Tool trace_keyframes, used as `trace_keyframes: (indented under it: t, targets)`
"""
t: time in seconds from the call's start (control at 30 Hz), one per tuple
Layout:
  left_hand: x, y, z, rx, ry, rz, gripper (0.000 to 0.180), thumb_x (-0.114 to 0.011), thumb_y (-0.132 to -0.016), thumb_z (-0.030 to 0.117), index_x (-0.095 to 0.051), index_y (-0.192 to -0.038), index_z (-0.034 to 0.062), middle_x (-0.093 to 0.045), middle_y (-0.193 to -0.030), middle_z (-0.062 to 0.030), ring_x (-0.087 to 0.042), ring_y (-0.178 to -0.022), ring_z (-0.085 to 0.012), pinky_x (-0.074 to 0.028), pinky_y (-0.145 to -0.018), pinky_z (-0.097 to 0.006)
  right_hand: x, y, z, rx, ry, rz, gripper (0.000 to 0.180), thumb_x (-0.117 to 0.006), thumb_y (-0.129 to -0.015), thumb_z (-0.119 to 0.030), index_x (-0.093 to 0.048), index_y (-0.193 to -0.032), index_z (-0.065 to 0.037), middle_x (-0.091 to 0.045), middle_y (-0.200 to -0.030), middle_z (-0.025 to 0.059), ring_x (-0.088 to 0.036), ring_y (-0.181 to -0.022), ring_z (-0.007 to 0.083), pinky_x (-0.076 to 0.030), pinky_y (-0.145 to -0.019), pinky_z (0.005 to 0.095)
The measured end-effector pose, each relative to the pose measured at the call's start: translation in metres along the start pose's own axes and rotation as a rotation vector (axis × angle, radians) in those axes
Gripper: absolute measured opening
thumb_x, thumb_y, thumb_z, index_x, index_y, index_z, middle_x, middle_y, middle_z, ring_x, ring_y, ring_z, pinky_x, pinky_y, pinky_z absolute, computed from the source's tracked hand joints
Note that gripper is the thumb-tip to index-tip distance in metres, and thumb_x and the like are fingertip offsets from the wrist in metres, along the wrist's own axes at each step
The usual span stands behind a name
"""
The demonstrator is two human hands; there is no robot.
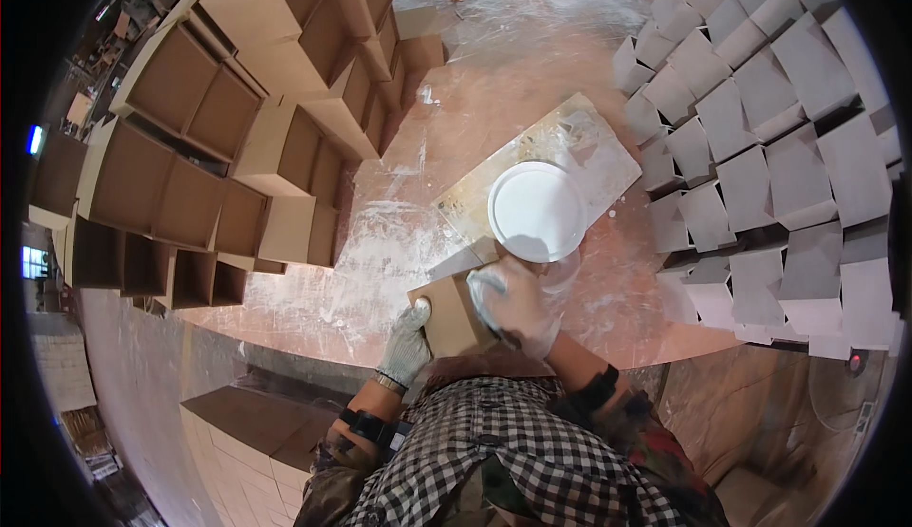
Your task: Applying a white coating to the interior and exterior of small wooden boxes using an applicator.
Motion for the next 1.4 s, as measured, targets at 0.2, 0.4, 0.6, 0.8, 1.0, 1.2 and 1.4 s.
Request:
trace_keyframes:
  t: [0.2, 0.4, 0.6, 0.8, 1.0, 1.2, 1.4]
  targets:
    - [-0.005, 0.001, -0.007, -0.076, 0.047, 0.006, 0.044, -0.059, -0.092, 0.024, -0.046, -0.128, 0.0001, -0.055, -0.121, -0.0149, -0.058, -0.109, -0.026, -0.052, -0.093, -0.042, 0.006, -0.013, 0.032, -0.066, 0.159, 0.008, 0.02, -0.059, -0.082, -0.022, -0.07, -0.089, -0.006, -0.063, -0.087, 0.018, -0.061, -0.085, 0.0361, -0.048, -0.075, 0.0413]
    - [-0.009, -0.002, -0.011, -0.11, -0.006, 0.014, 0.054, -0.065, -0.088, 0.028, -0.044, -0.13, 0.0004, -0.055, -0.123, -0.0152, -0.058, -0.111, -0.0285, -0.052, -0.094, -0.044, 0.015, -0.011, 0.041, -0.177, 0.111, 0.042, 0.024, -0.057, -0.083, -0.024, -0.07, -0.086, -0.004, -0.063, -0.091, 0.0209, -0.061, -0.086, 0.0384, -0.047, -0.079, 0.0436]
    - [0.002, 0.002, -0.012, -0.148, 0.007, 0.066, 0.055, -0.065, -0.088, 0.028, -0.043, -0.13, -0.0001, -0.055, -0.123, -0.0152, -0.058, -0.111, -0.0288, -0.052, -0.094, -0.045, 0.013, 0.027, 0.039, -0.226, 0.119, -0.111, 0.026, -0.057, -0.082, -0.024, -0.07, -0.086, -0.002, -0.064, -0.094, 0.0223, -0.061, -0.089, 0.0386, -0.047, -0.082, 0.0431]
    - [-0.003, 0.002, -0.013, -0.099, 0.006, 0.011, 0.051, -0.064, -0.089, 0.026, -0.044, -0.128, 0.0001, -0.055, -0.121, -0.0143, -0.059, -0.109, -0.0268, -0.051, -0.094, -0.043, 0.017, 0.017, 0.038, -0.26, 0.042, 0.016, 0.025, -0.055, -0.08, -0.021, -0.07, -0.085, -0.001, -0.064, -0.092, 0.0234, -0.061, -0.09, 0.0374, -0.047, -0.08, 0.0415]
    - [-0.01, 0.001, -0.013, -0.098, -0.033, 0.006, 0.047, -0.063, -0.089, 0.023, -0.045, -0.127, 0.0005, -0.056, -0.118, -0.0132, -0.059, -0.108, -0.0262, -0.053, -0.092, -0.042, 0.012, -0.021, 0.059, -0.438, 0.017, 0.032, 0.025, -0.056, -0.078, -0.02, -0.067, -0.082, 0.002, -0.062, -0.073, 0.025, -0.062, -0.074, 0.0395, -0.047, -0.072, 0.0426]
    - [0.007, -0.001, -0.015, -0.14, 0.016, 0.006, 0.047, -0.064, -0.088, 0.019, -0.046, -0.127, 0.0005, -0.055, -0.121, -0.0141, -0.058, -0.109, -0.0275, -0.053, -0.092, -0.043, 0.003, -0.018, 0.042, -0.429, -0.099, -0.031, 0.024, -0.055, -0.08, -0.018, -0.067, -0.081, 0.003, -0.063, -0.075, 0.0235, -0.063, -0.075, 0.0375, -0.047, -0.072, 0.0398]
    - [0.002, 0.0, -0.013, -0.105, 0.071, 0.014, 0.049, -0.065, -0.087, 0.018, -0.045, -0.128, -0.0001, -0.055, -0.12, -0.0149, -0.058, -0.11, -0.0279, -0.053, -0.093, -0.044, -0.006, -0.015, 0.002, -0.046, -0.144, -0.11, 0.017, -0.057, -0.081, -0.006, -0.066, -0.091, 0.006, -0.062, -0.082, 0.0138, -0.059, -0.077, 0.0235, -0.046, -0.072, 0.0319]
Point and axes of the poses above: each hand's wrist, its own y-axis away from the middle knuckle, its own x-axis out of the back of the hand, z = x × y, the point moved 5 cm from there along -y, towards the middle knuckle
